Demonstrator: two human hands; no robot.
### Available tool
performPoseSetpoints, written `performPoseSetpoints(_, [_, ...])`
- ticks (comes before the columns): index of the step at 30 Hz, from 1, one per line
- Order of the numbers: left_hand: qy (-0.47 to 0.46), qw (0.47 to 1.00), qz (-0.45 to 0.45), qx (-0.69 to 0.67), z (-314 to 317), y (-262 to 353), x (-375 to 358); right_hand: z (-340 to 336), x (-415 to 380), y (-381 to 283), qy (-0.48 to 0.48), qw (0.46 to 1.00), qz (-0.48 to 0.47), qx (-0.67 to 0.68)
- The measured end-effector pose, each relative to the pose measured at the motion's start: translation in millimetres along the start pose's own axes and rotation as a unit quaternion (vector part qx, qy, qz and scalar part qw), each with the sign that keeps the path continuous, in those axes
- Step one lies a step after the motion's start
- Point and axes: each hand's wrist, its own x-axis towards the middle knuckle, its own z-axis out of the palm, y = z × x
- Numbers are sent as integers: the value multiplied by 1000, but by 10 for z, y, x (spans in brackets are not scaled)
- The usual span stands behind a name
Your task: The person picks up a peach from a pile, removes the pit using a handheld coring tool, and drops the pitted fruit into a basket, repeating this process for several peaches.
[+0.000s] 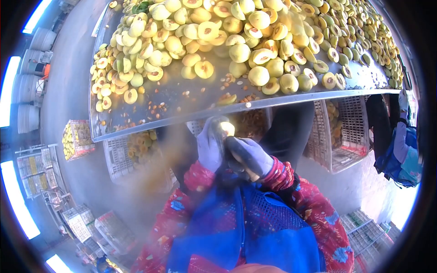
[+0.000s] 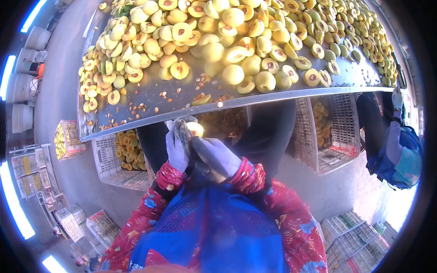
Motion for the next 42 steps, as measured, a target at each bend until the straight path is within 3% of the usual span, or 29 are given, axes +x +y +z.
performPoseSetpoints(1, [-10,998,-21,-65,-29,-59,3,13,-5,-7,-9,987,45,157])
performPoseSetpoints(2, [-16,999,4,-45,-51,-110,-1,19,-5,-6,-18,946,90,310])
performPoseSetpoints(5, [-48,998,45,-4,-78,-126,6,-82,77,131,-189,829,125,511])
performPoseSetpoints(6, [-66,997,36,-5,-93,-70,18,-153,143,208,-296,796,137,509])
performPoseSetpoints(8, [-73,997,-16,-29,-84,56,44,-144,116,254,-230,803,125,535])
performPoseSetpoints(10, [6,978,84,192,-289,-79,9,-100,96,154,-207,809,94,543])
performPoseSetpoints(13, [209,840,156,476,-886,-102,8,-297,66,205,-224,818,71,524])
performPoseSetpoints(14, [203,816,61,537,-1094,146,48,-344,17,144,-131,859,101,485])
performPoseSetpoints(15, [196,781,-35,592,-1216,417,77,-408,36,164,-145,856,97,487])
performPoseSetpoints(18, [220,686,14,693,-1244,717,354,-495,136,246,-153,864,95,470])
performPoseSetpoints(20, [139,768,37,624,-917,814,815,-423,139,188,-112,893,99,425])
performPoseSetpoints(21, [124,748,27,652,-694,733,1070,-396,127,172,-77,913,103,388])
performPoseSetpoints(22, [52,729,-26,682,-499,708,1344,-370,112,154,-41,930,104,350])
performPoseSetpoints(24, [-23,728,-71,682,-187,479,1798,-240,48,32,46,958,85,269])
performPoseSetpoints(25, [-37,718,-47,694,-100,310,1909,-225,13,0,64,967,75,235])
performPoseSetpoints(30, [-129,814,-34,566,-200,148,1950,-205,-87,-71,133,991,7,14])
performPoseSetpoints(33, [-129,929,-216,271,-268,266,1572,-104,9,-176,191,980,-26,-57])
performPoseSetpoints(36, [-132,967,-217,-40,-272,546,1032,-112,92,-226,207,944,-77,-243])
performPoseSetpoints(37, [-140,984,-76,81,-342,465,905,-69,115,-248,215,924,-86,-303])
performPoseSetpoints(38, [-144,967,68,199,-431,334,806,-75,178,-176,215,857,-238,-403])
performPoseSetpoints(41, [-67,968,149,190,-395,33,618,52,163,-185,261,803,-228,-485])
performPoseSetpoints(42, [-70,994,-41,74,-322,239,568,67,155,-183,259,813,-193,-484])
